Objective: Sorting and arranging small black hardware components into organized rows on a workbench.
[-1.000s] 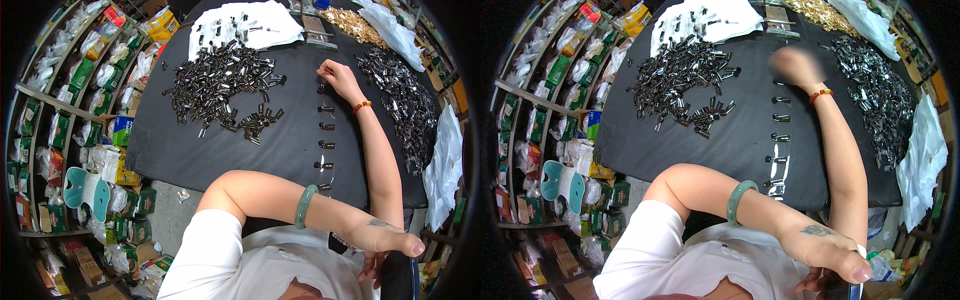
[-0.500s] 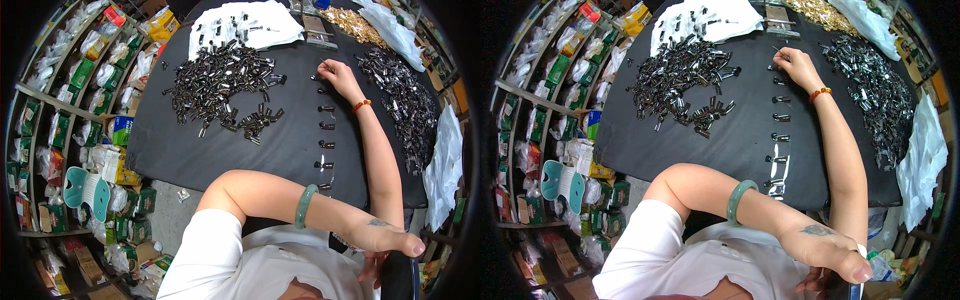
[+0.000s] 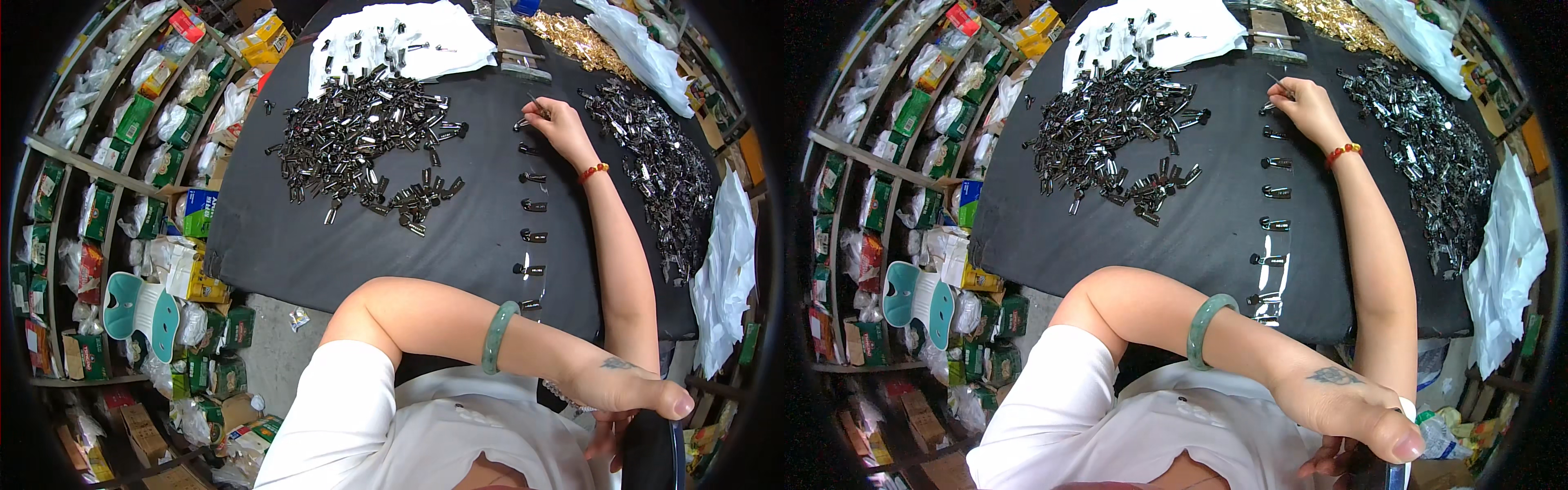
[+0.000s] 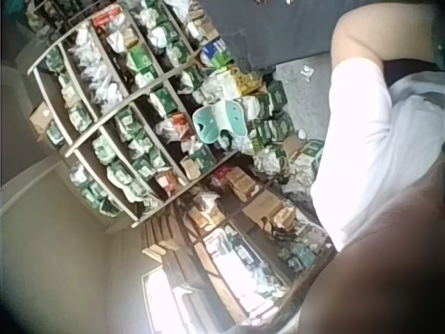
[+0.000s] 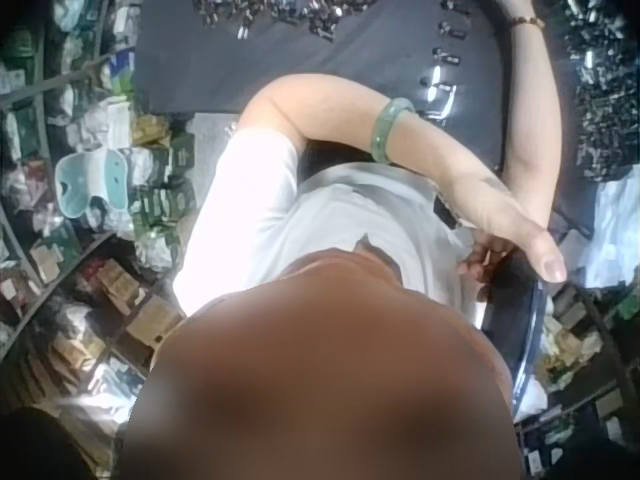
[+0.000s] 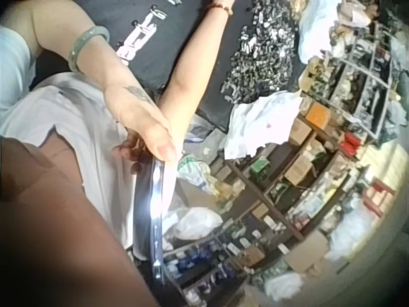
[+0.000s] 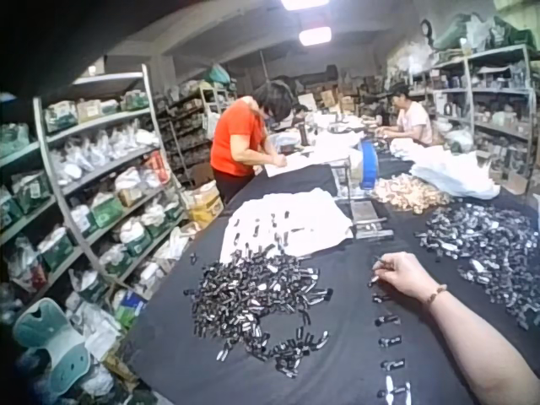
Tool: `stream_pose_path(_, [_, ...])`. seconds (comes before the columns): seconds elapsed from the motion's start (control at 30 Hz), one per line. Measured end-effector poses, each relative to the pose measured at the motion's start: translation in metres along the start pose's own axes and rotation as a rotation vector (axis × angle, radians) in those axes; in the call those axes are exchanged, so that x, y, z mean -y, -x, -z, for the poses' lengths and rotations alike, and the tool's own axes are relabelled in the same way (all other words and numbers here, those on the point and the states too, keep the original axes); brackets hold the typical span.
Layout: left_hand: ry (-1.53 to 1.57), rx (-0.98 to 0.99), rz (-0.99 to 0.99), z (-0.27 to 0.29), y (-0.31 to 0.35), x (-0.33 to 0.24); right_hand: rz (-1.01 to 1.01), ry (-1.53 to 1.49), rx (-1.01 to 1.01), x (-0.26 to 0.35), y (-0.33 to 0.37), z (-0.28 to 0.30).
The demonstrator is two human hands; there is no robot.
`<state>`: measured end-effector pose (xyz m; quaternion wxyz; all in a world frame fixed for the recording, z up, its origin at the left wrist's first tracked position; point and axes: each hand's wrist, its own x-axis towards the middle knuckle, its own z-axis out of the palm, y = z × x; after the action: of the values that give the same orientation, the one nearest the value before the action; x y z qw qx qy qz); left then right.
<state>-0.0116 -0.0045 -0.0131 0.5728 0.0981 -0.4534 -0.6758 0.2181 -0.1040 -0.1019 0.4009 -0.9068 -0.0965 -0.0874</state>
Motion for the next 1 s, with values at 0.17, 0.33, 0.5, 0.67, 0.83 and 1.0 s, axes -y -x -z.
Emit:
stream_pose_path(0.17, [-0.008,-0.004,0.001,-0.001,-0.001,0.001,0.038,0.159,0.042,0.001,0.000,0.002])
stream_pose_path(0.33, [-0.013,-0.012,0.000,-0.002,-0.001,0.001,0.115,-0.097,-0.081,0.002,0.000,-0.006])
stream_pose_path(0.5, [-0.012,-0.016,0.003,-0.001,-0.001,0.001,0.139,0.236,-0.009,0.000,0.000,-0.007])
stream_pose_path(0.67, [-0.009,-0.023,0.003,-0.001,-0.002,0.001,0.118,0.209,0.005,0.004,0.000,-0.006])
stream_pose_path(0.83, [-0.008,-0.028,0.003,-0.001,-0.001,0.002,0.050,0.328,0.029,0.005,0.001,-0.003])
stream_pose_path(1.0, [0.003,-0.002,0.005,0.000,0.000,0.000,0.007,0.259,0.069,-0.002,0.001,0.002])
